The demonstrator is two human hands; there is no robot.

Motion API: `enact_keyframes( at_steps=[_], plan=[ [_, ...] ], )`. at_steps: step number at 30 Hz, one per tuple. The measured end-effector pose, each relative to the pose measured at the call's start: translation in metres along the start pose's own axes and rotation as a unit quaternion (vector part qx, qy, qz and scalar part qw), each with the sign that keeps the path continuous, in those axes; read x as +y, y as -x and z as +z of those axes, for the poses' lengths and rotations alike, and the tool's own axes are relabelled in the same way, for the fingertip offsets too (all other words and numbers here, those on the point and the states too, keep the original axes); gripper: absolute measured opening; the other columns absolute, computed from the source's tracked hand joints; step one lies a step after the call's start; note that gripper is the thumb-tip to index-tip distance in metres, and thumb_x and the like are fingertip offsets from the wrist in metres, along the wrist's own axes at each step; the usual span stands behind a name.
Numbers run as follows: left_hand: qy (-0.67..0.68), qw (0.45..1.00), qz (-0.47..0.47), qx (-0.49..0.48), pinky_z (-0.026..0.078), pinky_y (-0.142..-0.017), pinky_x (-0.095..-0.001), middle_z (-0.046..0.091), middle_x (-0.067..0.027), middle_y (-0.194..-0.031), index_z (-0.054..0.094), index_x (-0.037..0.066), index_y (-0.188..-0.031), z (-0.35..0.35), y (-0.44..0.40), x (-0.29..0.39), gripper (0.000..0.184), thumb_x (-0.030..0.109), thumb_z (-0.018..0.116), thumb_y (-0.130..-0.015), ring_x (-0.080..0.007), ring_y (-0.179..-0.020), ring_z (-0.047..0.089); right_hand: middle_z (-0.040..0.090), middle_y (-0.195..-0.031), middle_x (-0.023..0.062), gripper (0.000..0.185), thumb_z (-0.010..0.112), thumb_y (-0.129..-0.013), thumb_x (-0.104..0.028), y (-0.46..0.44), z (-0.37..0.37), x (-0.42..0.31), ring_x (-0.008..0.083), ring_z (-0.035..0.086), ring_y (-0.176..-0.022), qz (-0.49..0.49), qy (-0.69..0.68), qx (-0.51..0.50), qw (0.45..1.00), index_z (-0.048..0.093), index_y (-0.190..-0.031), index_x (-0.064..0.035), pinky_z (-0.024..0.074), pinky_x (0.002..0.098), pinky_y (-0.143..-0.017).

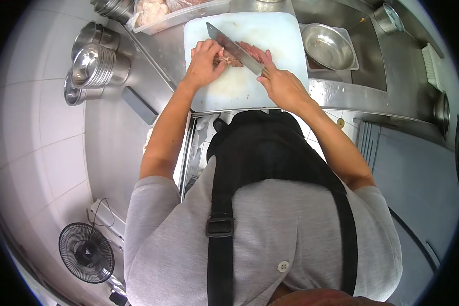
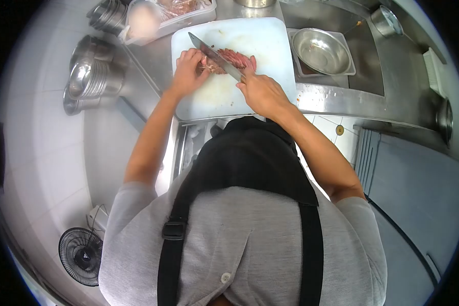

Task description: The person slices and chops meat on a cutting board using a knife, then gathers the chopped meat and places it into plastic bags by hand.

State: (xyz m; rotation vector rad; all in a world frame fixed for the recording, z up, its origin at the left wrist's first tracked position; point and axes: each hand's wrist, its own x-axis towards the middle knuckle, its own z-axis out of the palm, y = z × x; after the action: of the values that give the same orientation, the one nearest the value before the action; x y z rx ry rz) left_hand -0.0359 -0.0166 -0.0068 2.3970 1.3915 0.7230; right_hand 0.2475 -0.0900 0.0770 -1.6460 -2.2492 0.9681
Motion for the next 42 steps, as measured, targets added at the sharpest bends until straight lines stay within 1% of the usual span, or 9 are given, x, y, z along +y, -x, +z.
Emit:
enact_keyframes(
  at_steps=[15, 17, 19, 20, 21, 25, 29, 32, 42],
  plan=[
    [0.095, 0.990, 0.083, 0.058, 0.045, -0.089, -0.0513, 0.065, -0.0067, -0.098, 0.068, 0.015, -0.094, 0.015, -0.012, -0.023, 0.023, 0.016, 0.082, -0.076, -0.0352, -0.099, 0.061, 0.073, -0.109, 0.0342, 0.040, 0.057, -0.110, -0.027, -0.078, 0.082, 0.024, 0.0519, 0.071, -0.107, -0.027, -0.012, 0.050, 0.998, 0.053, -0.132, 0.0066, 0.0534, 0.0618, -0.093],
    [0.126, 0.980, 0.125, 0.092, 0.046, -0.084, -0.0468, 0.067, -0.0046, -0.092, 0.076, 0.019, -0.085, 0.024, -0.017, -0.017, 0.016, 0.018, 0.087, -0.074, -0.0308, -0.094, 0.062, 0.064, -0.133, 0.0309, 0.045, 0.055, -0.110, -0.021, -0.077, 0.081, 0.051, 0.0465, 0.062, -0.126, -0.095, -0.052, 0.021, 0.994, 0.049, -0.146, 0.0051, 0.0458, 0.0543, -0.108],
    [0.082, 0.981, 0.138, 0.107, 0.048, -0.081, -0.0492, 0.068, -0.0064, -0.091, 0.078, 0.020, -0.088, 0.033, -0.021, -0.028, 0.020, 0.034, 0.084, -0.075, -0.0331, -0.092, 0.065, 0.054, -0.158, 0.0275, 0.054, 0.052, -0.110, -0.015, -0.088, 0.073, 0.057, 0.0410, 0.053, -0.145, -0.167, -0.093, -0.053, 0.980, 0.045, -0.160, 0.0035, 0.0382, 0.0468, -0.124],
    [-0.008, 0.999, 0.034, -0.026, 0.051, -0.078, -0.0533, 0.071, -0.0093, -0.097, 0.079, 0.019, -0.091, 0.016, -0.024, -0.015, 0.027, 0.042, 0.082, -0.077, -0.0363, -0.095, 0.068, 0.066, -0.136, 0.0340, 0.041, 0.050, -0.112, -0.018, -0.099, 0.103, 0.102, 0.0464, 0.068, -0.120, -0.062, 0.055, -0.052, 0.995, 0.058, -0.143, 0.0080, 0.0514, 0.0520, -0.104],
    [0.014, 0.995, 0.068, 0.075, 0.054, -0.078, -0.0561, 0.073, -0.0119, -0.101, 0.081, 0.017, -0.096, 0.040, -0.022, -0.031, 0.034, 0.046, 0.081, -0.078, -0.0378, -0.098, 0.071, 0.063, -0.141, 0.0321, 0.045, 0.055, -0.109, -0.019, -0.098, 0.099, 0.097, 0.0458, 0.063, -0.127, -0.097, 0.084, -0.016, 0.992, 0.056, -0.147, 0.0063, 0.0473, 0.0516, -0.109],
    [-0.082, 0.989, -0.113, -0.059, 0.039, -0.105, -0.0693, 0.066, -0.0074, -0.135, 0.080, 0.028, -0.115, 0.044, -0.036, -0.022, 0.048, 0.061, 0.078, -0.080, -0.0374, -0.137, 0.052, 0.052, -0.161, 0.0248, 0.073, 0.073, -0.096, -0.022, -0.070, 0.059, 0.031, 0.0434, 0.046, -0.151, -0.258, 0.164, 0.171, 0.937, 0.046, -0.160, -0.0005, 0.0307, 0.0501, -0.129],
    [-0.070, 0.984, -0.164, 0.025, 0.032, -0.112, -0.0620, 0.061, -0.0113, -0.140, 0.073, 0.028, -0.127, 0.040, -0.006, -0.010, 0.068, 0.064, 0.086, -0.072, -0.0402, -0.136, 0.049, 0.059, -0.152, 0.0268, 0.075, 0.073, -0.097, -0.027, -0.117, 0.090, 0.089, 0.0487, 0.054, -0.141, -0.337, 0.017, 0.181, 0.924, 0.045, -0.163, -0.0046, 0.0403, 0.0565, -0.121],
    [-0.063, 0.981, -0.164, 0.082, 0.030, -0.115, -0.0570, 0.061, -0.0129, -0.136, 0.072, 0.025, -0.125, 0.051, 0.005, 0.002, 0.072, 0.061, 0.092, -0.066, -0.0395, -0.135, 0.048, 0.052, -0.155, 0.0343, 0.075, 0.063, -0.102, -0.028, -0.114, 0.090, 0.094, 0.0553, 0.052, -0.138, -0.250, -0.002, 0.100, 0.963, 0.035, -0.166, 0.0011, 0.0440, 0.0565, -0.115],
    [-0.036, 0.975, -0.152, 0.158, 0.028, -0.117, -0.0537, 0.061, -0.0119, -0.126, 0.070, 0.023, -0.117, 0.061, 0.006, 0.002, 0.069, 0.051, 0.096, -0.060, -0.0392, -0.131, 0.050, 0.044, -0.167, 0.0236, 0.076, 0.062, -0.103, -0.019, -0.100, 0.086, 0.074, 0.0462, 0.049, -0.147, -0.218, 0.036, 0.114, 0.969, 0.030, -0.171, -0.0084, 0.0234, 0.0622, -0.125]
  ],
)
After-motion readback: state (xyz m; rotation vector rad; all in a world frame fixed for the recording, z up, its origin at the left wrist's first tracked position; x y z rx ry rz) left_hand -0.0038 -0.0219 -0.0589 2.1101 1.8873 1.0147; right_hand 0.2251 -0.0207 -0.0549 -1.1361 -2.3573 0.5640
